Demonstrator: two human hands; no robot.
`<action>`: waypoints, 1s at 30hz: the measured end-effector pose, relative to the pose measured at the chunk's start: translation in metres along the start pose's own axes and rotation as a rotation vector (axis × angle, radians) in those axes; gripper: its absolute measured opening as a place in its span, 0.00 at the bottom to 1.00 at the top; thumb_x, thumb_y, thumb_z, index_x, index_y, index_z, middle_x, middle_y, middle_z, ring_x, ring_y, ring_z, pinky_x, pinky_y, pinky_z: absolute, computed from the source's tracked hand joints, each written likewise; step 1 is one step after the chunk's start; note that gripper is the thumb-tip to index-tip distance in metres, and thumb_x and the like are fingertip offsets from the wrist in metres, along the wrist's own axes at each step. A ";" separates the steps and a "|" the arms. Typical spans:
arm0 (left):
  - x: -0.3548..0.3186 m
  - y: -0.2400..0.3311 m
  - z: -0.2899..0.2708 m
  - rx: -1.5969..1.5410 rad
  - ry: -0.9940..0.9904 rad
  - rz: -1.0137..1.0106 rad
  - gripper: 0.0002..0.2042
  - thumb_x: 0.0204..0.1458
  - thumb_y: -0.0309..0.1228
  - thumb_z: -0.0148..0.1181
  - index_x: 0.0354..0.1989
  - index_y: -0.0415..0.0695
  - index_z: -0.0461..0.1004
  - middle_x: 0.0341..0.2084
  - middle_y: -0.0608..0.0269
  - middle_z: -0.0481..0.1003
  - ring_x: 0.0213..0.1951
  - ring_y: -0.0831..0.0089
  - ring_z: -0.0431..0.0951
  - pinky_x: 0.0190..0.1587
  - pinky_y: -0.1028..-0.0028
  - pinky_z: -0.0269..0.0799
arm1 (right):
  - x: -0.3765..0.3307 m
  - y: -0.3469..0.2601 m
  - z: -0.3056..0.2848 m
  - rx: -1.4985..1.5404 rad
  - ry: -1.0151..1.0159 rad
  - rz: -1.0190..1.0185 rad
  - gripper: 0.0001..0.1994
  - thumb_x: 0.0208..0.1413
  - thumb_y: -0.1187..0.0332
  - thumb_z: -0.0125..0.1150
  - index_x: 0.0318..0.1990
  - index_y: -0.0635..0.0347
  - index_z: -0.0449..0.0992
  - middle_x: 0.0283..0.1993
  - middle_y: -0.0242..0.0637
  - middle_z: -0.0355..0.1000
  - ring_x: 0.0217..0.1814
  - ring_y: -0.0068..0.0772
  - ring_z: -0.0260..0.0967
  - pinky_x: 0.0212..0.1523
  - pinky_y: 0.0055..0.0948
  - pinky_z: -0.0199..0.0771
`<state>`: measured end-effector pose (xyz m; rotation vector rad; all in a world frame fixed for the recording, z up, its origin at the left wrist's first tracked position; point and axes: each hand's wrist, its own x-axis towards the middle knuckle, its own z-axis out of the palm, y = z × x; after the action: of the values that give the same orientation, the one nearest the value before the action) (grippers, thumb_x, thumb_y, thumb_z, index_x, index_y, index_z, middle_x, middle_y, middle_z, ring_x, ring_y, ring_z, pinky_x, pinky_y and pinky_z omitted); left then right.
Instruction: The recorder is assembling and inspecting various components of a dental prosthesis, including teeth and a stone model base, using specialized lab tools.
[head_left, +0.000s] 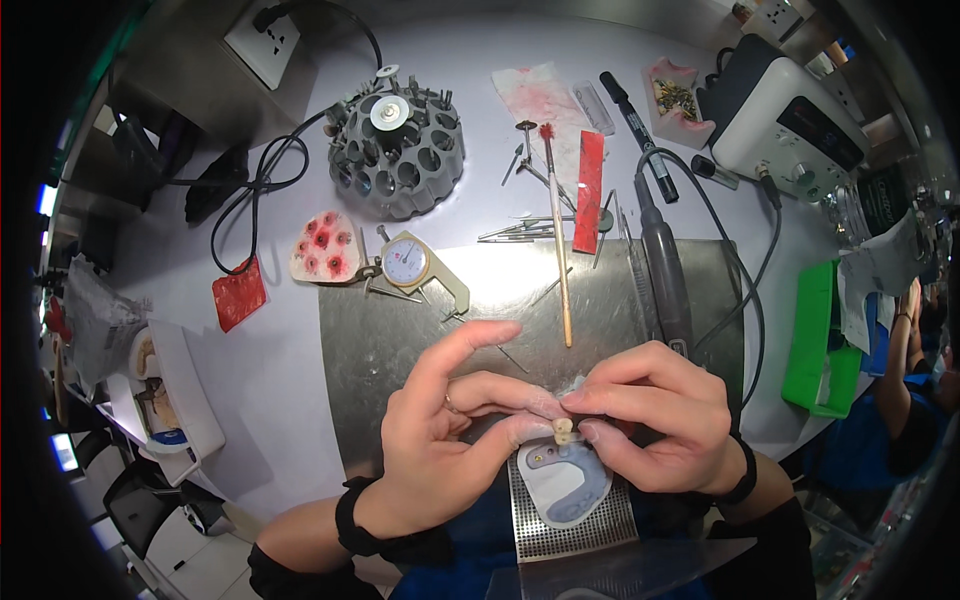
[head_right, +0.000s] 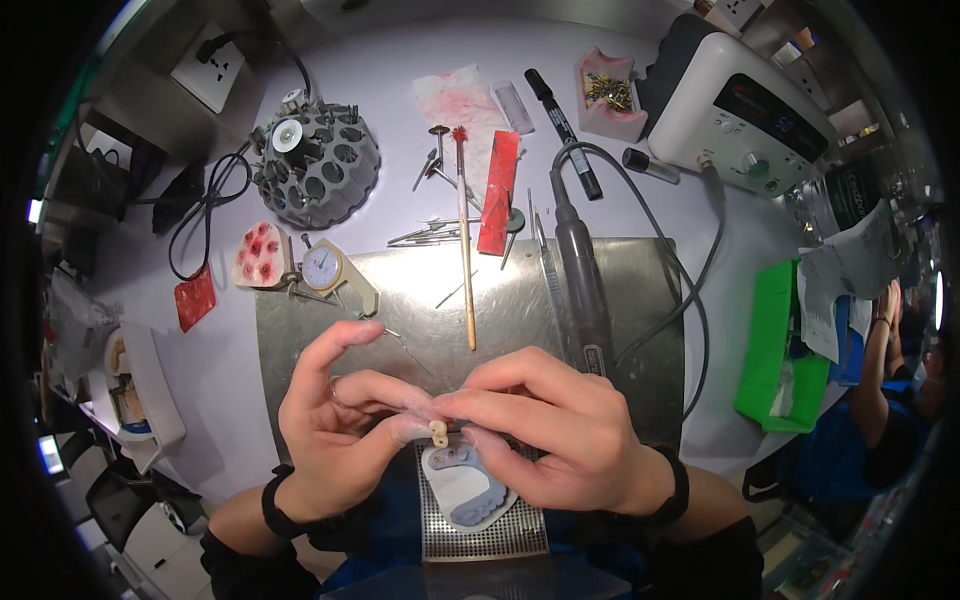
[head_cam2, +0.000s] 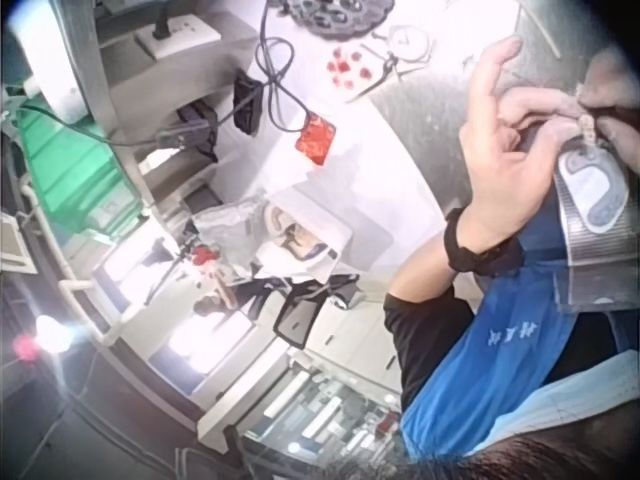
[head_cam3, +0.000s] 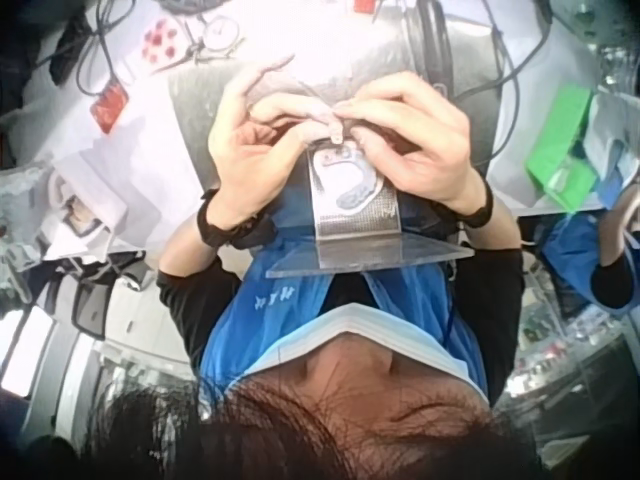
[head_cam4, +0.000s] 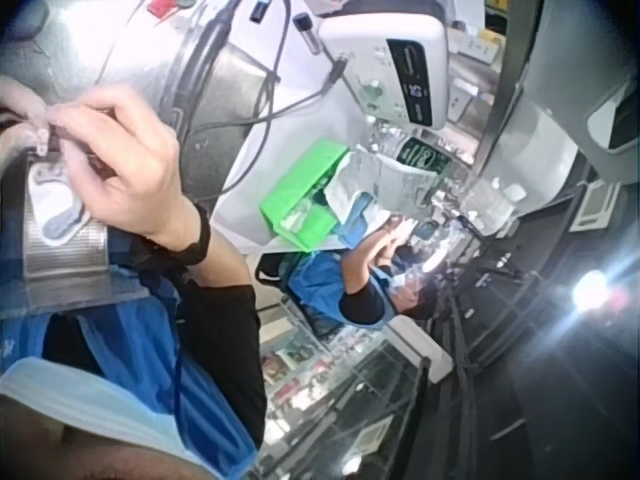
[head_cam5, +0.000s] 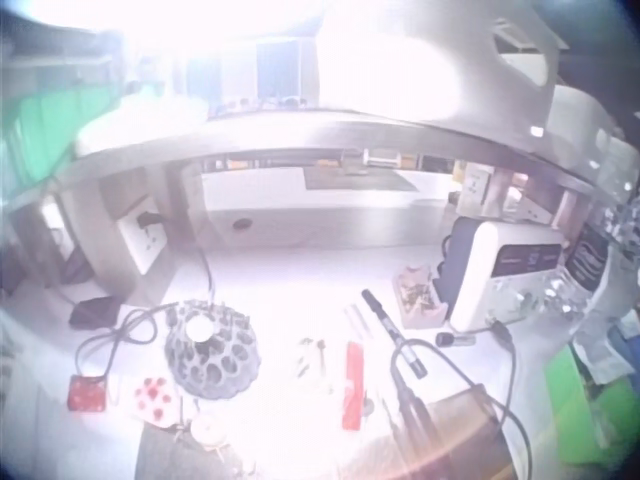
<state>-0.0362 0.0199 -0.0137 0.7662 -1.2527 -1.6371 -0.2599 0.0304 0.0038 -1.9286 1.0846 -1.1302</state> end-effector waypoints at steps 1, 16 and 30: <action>-0.001 0.001 0.000 -0.006 0.005 -0.004 0.33 0.57 0.11 0.65 0.70 0.33 0.57 0.42 0.47 0.82 0.48 0.66 0.85 0.54 0.70 0.83 | 0.001 0.000 0.000 0.001 -0.006 0.006 0.17 0.46 0.81 0.73 0.47 0.62 0.86 0.41 0.38 0.78 0.31 0.26 0.76 0.27 0.22 0.77; 0.001 0.004 0.003 0.011 0.010 -0.202 0.29 0.58 0.12 0.64 0.59 0.42 0.50 0.36 0.50 0.82 0.45 0.65 0.86 0.53 0.69 0.82 | 0.005 -0.009 -0.009 -0.013 -0.054 0.237 0.12 0.50 0.79 0.74 0.43 0.63 0.86 0.39 0.38 0.78 0.28 0.25 0.74 0.26 0.23 0.72; -0.003 0.007 -0.001 0.163 -0.034 -0.135 0.27 0.57 0.14 0.67 0.55 0.40 0.53 0.37 0.51 0.83 0.44 0.70 0.85 0.54 0.72 0.79 | 0.012 -0.012 -0.008 0.002 -0.159 0.196 0.11 0.47 0.79 0.77 0.40 0.64 0.87 0.36 0.37 0.79 0.27 0.21 0.74 0.25 0.20 0.70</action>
<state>-0.0321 0.0218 -0.0075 0.9439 -1.3977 -1.6754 -0.2595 0.0248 0.0217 -1.8308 1.1551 -0.8561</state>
